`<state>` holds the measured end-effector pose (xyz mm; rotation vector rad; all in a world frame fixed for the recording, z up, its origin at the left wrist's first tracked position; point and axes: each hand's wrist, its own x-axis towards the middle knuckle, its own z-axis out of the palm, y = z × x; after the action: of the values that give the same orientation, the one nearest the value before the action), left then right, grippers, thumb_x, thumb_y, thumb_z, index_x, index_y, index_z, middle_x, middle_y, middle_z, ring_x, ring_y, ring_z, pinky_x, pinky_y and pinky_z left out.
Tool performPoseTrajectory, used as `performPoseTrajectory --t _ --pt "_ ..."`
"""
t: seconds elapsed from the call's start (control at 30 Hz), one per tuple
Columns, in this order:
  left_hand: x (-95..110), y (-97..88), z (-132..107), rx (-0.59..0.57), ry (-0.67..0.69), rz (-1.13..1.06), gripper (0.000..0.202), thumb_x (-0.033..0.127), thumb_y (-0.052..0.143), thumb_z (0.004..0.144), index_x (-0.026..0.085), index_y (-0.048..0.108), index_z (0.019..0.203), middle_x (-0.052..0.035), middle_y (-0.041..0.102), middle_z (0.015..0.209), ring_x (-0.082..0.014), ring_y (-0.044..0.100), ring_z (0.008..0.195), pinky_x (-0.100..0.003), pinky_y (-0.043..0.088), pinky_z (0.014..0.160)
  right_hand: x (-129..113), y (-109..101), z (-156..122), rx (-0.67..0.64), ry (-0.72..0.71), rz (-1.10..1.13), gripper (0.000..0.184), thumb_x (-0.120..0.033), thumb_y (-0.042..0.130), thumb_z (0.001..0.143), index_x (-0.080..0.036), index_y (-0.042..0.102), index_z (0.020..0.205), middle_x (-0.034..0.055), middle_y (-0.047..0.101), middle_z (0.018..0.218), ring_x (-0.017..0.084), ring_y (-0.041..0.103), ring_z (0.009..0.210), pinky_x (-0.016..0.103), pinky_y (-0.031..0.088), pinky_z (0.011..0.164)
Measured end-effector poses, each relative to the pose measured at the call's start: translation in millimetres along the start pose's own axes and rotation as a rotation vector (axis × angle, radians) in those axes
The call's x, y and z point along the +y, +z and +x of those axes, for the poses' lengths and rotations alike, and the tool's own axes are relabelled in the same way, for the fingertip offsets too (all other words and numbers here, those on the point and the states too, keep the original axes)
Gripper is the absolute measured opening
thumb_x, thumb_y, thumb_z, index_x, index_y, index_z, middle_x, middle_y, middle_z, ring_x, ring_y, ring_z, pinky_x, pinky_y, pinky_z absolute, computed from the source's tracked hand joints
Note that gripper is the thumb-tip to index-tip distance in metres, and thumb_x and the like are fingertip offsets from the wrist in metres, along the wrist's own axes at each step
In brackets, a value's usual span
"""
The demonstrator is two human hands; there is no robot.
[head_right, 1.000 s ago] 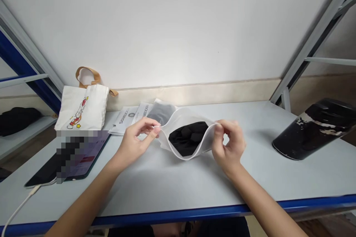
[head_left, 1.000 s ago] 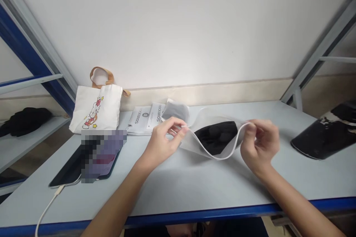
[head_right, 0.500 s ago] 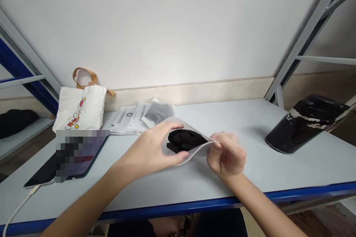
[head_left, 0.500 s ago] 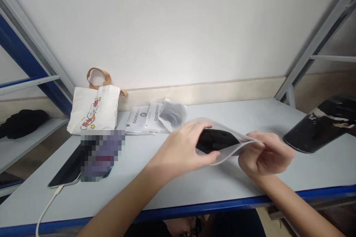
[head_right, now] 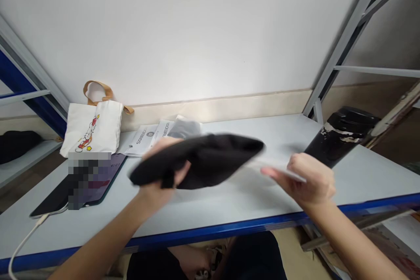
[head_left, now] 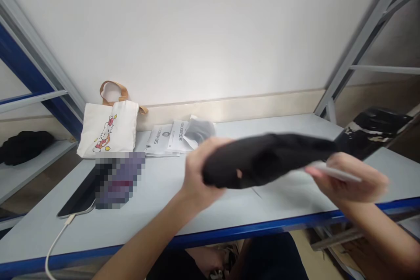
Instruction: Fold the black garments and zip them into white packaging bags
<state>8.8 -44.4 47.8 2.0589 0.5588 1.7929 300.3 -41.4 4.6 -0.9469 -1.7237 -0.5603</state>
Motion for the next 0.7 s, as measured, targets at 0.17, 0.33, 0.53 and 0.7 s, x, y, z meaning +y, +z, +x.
performPoseTrajectory --t 0.17,0.33,0.53,0.7 --pt "-15 -18.5 2 0.331 -0.611 -0.147 0.027 0.037 0.060 0.080 0.020 0.063 0.101 -0.0022 0.067 0.102 -0.0204 0.060 0.105 -0.030 0.046 0.093 23 18 12 0.257 -0.334 -0.333 0.032 -0.037 0.065 0.078 -0.024 0.043 0.058 -0.0034 0.041 0.042 0.011 0.035 0.039 0.027 0.025 0.039" --pt "-40 -33.9 -36 0.053 -1.149 -0.185 0.038 0.034 0.055 0.082 0.020 0.051 0.117 -0.0084 0.064 0.113 -0.0233 0.063 0.098 -0.032 0.055 0.072 19 52 3 -0.582 -0.258 -0.220 0.025 -0.034 0.045 0.091 -0.022 0.056 0.072 0.0028 0.059 0.069 0.016 0.055 0.061 0.028 0.040 0.056" --pt "-50 -35.1 -62 -0.006 -1.133 -0.086 0.056 0.026 0.054 0.082 0.023 0.029 0.133 -0.0109 0.058 0.122 -0.0211 0.060 0.105 -0.032 0.054 0.079 -21 60 9 -0.786 0.046 0.053 0.037 -0.047 0.045 0.088 -0.021 0.053 0.113 0.0110 0.057 0.111 0.025 0.057 0.097 0.040 0.045 0.082" --pt "-55 -34.4 -60 -0.085 -1.079 -0.133 0.071 0.018 0.053 0.077 0.022 0.019 0.139 -0.0112 0.051 0.129 -0.0226 0.053 0.115 -0.035 0.051 0.087 -89 74 29 -0.879 0.066 0.389 0.070 -0.054 0.056 0.079 -0.026 0.029 0.138 0.0110 0.042 0.135 0.027 0.046 0.117 0.042 0.040 0.093"
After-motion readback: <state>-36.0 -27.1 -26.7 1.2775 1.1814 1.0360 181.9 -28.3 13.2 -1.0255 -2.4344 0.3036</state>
